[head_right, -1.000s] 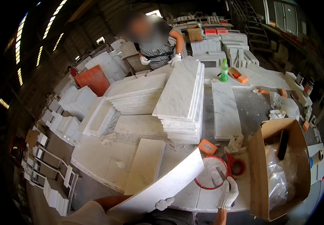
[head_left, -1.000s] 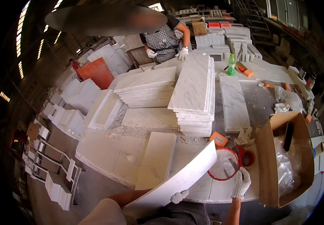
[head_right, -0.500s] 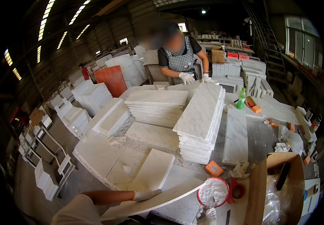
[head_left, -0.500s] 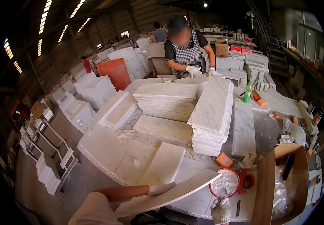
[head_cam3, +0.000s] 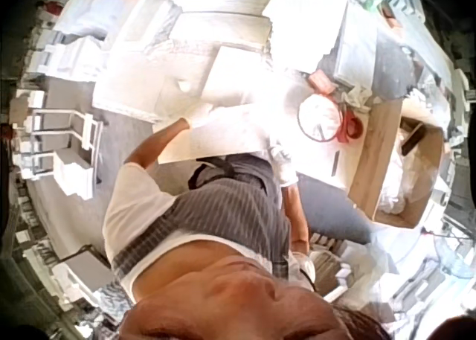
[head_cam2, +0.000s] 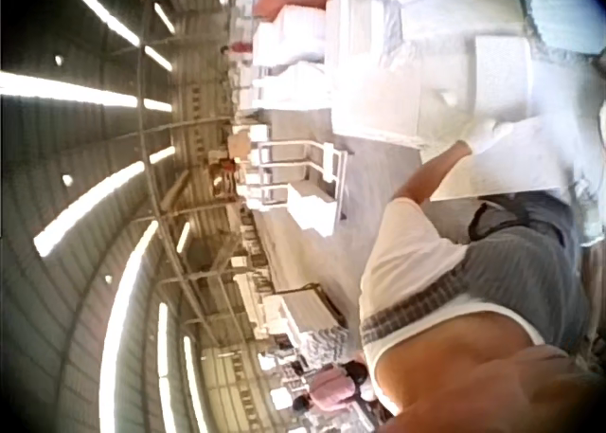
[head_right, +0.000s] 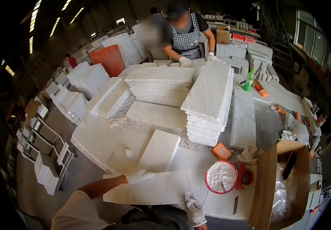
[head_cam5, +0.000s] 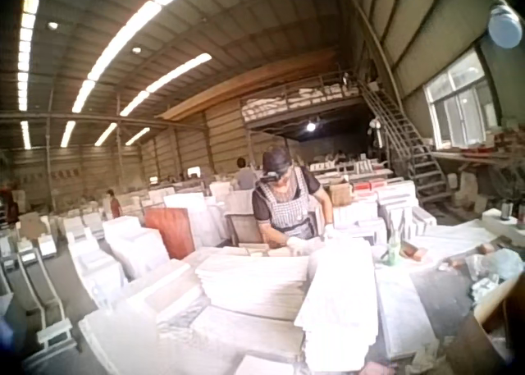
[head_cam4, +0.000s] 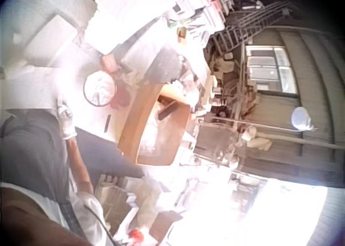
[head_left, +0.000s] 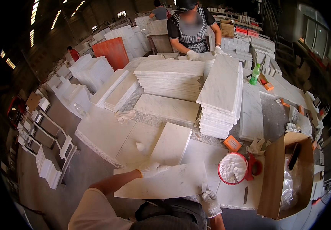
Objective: The person uses a metal scraper and an orange sponge to clean and smooth the edges of white stone tiles on a workbench. They repeatedly scrape the tile edges and wipe them with the sponge, handling each tile individually.
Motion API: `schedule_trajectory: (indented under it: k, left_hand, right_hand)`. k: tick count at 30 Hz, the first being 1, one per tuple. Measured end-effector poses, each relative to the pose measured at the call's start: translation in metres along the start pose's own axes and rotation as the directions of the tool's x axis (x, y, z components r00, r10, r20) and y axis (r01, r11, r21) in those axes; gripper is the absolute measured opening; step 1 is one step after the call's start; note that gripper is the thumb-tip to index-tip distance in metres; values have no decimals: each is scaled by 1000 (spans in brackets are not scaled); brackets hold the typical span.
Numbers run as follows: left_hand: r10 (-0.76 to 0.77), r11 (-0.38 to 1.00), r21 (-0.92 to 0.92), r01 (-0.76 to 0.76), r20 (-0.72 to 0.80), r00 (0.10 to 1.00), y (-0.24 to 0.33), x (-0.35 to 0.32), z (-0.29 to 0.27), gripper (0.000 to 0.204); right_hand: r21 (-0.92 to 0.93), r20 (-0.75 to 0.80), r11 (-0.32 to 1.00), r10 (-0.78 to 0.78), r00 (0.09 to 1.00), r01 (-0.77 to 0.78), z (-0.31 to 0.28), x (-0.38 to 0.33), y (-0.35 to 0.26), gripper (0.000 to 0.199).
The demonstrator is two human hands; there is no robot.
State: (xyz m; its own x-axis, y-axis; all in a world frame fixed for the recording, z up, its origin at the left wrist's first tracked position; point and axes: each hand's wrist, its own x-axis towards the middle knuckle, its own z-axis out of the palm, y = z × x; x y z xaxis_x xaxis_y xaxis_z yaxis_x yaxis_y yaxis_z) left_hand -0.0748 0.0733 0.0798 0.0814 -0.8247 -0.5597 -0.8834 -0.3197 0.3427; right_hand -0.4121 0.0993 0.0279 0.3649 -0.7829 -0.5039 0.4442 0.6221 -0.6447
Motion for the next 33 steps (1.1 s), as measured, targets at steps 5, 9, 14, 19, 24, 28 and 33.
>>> schedule_trajectory:
  k: [5, 9, 14, 19, 24, 28, 33]
  left_hand:
    - [130, 983, 140, -115, -100, 987, -20, 5, 11, 58]
    - [162, 962, 233, -140, -80, 984, -28, 7, 18, 55]
    - [224, 942, 288, -173, -152, 963, -25, 11, 25, 49]
    - [308, 896, 406, -179, -279, 909, -17, 6, 30, 49]
    - [446, 832, 531, -160, -469, 762, -15, -3, 43, 38]
    - [481, 806, 563, -183, -442, 758, 4, -2, 30, 28]
    - [459, 878, 390, -279, -519, 721, 24, 0, 54, 25]
  right_hand:
    - [-63, 25, 991, 118, 993, -117, -16, -8, 45, 12]
    - [-67, 51, 964, 261, 964, -258, -12, -15, 42, 15]
    - [-72, 54, 951, 305, 951, -301, -23, -10, 50, 19]
    - [-114, 37, 938, 332, 942, -327, -25, -11, 49, 23]
    - [-176, 30, 922, 354, 935, -344, -19, -12, 39, 24]
    - [-249, 83, 903, 381, 921, -351, -27, -11, 38, 27]
    - [-371, 173, 859, 437, 883, -352, -47, -13, 23, 27]
